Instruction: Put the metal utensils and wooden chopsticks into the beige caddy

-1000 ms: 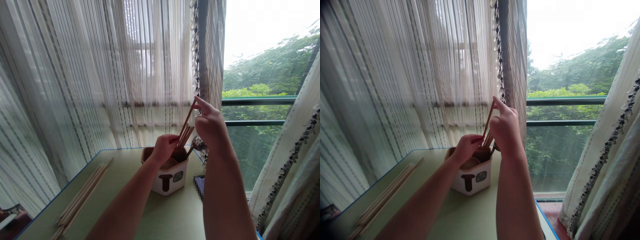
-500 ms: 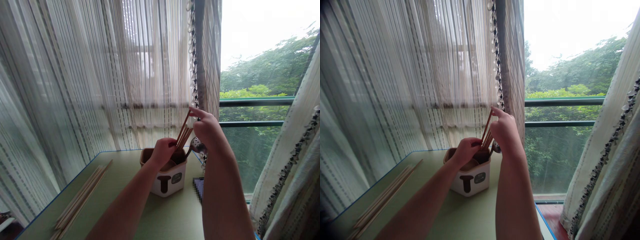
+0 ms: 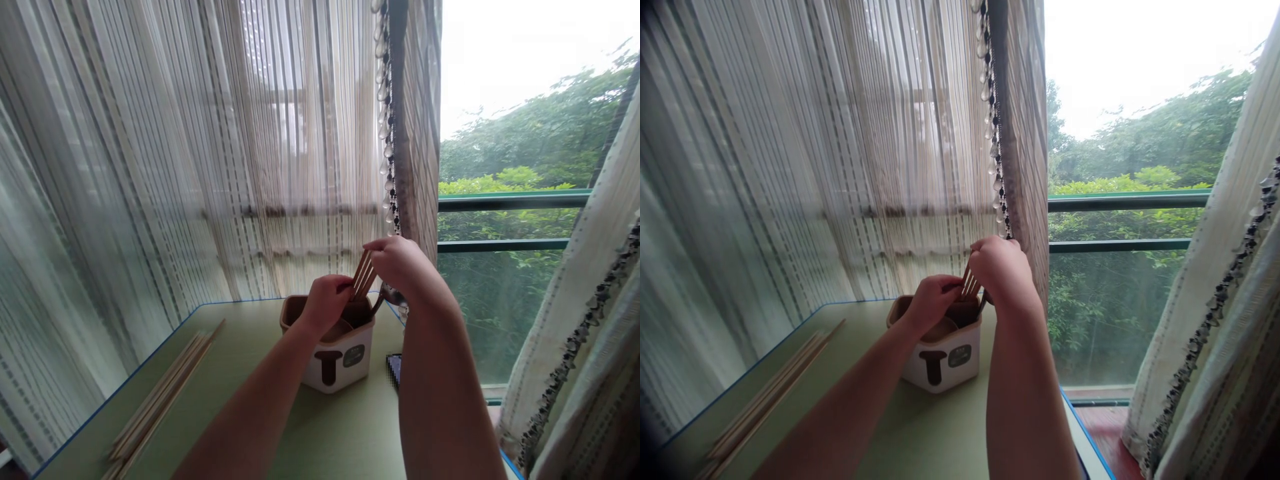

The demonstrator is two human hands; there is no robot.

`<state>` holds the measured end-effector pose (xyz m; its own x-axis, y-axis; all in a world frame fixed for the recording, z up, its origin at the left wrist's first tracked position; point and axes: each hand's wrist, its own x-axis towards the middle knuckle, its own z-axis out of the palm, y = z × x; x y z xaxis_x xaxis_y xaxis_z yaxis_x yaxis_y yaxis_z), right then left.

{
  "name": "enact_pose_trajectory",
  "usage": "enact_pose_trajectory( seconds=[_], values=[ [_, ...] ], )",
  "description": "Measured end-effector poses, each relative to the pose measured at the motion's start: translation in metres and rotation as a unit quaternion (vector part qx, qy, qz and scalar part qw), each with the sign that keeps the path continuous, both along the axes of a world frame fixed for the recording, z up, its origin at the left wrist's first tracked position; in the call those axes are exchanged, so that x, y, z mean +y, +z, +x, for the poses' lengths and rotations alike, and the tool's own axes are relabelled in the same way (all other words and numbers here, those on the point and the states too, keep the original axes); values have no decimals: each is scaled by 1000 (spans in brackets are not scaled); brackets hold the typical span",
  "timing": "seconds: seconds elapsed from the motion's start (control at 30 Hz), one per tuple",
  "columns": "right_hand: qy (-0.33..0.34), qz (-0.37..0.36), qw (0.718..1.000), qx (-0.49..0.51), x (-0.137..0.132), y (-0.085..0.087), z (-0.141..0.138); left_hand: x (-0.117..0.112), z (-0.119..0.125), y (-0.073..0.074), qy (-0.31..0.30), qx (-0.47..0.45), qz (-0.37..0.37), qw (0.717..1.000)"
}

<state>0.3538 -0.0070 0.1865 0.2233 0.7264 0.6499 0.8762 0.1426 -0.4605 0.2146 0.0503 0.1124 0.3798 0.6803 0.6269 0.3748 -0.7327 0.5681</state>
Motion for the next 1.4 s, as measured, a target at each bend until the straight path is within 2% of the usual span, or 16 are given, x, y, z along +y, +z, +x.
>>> enact_pose_trajectory(
  seconds=[0.47, 0.57, 0.7, 0.77, 0.87, 0.97, 1.03, 1.07, 1.13, 1.23, 1.27, 1.33, 1.4],
  values=[
    [5, -2, 998, -58, 11, -7, 6, 2, 3, -5, -20, -73, 0, 997],
    [-2, 1, 997, -81, 7, -2, 2, 3, 3, -5, -15, -67, 6, 998],
    [6, 55, 995, -89, -13, 11, -12, 3, 3, -5, 0, -100, 20, 995],
    [49, 81, 993, -77, -26, 18, -22, 2, -1, 1, 13, -159, 26, 987],
    [158, 111, 980, -50, -42, 23, -40, 1, -18, 20, 40, -275, 39, 960],
    [287, 142, 947, 17, -48, 22, -65, -1, -57, 40, 97, -372, 80, 920],
    [378, 159, 907, 99, -48, 18, -88, -3, -94, 42, 156, -396, 119, 897],
    [419, 160, 882, 144, -47, 16, -102, -3, -115, 38, 191, -391, 134, 890],
    [490, 143, 830, 226, -44, 8, -131, -5, -160, 18, 273, -351, 142, 884],
    [546, 84, 766, 327, -34, -14, -174, -5, -219, -27, 402, -204, 115, 885],
    [550, 60, 753, 357, -28, -26, -187, -5, -235, -43, 422, -137, 95, 891],
    [523, 12, 748, 407, -15, -58, -212, -2, -259, -67, 434, -18, 24, 901],
    [473, -39, 761, 443, 1, -97, -231, 3, -272, -82, 462, 38, -33, 885]
  ],
)
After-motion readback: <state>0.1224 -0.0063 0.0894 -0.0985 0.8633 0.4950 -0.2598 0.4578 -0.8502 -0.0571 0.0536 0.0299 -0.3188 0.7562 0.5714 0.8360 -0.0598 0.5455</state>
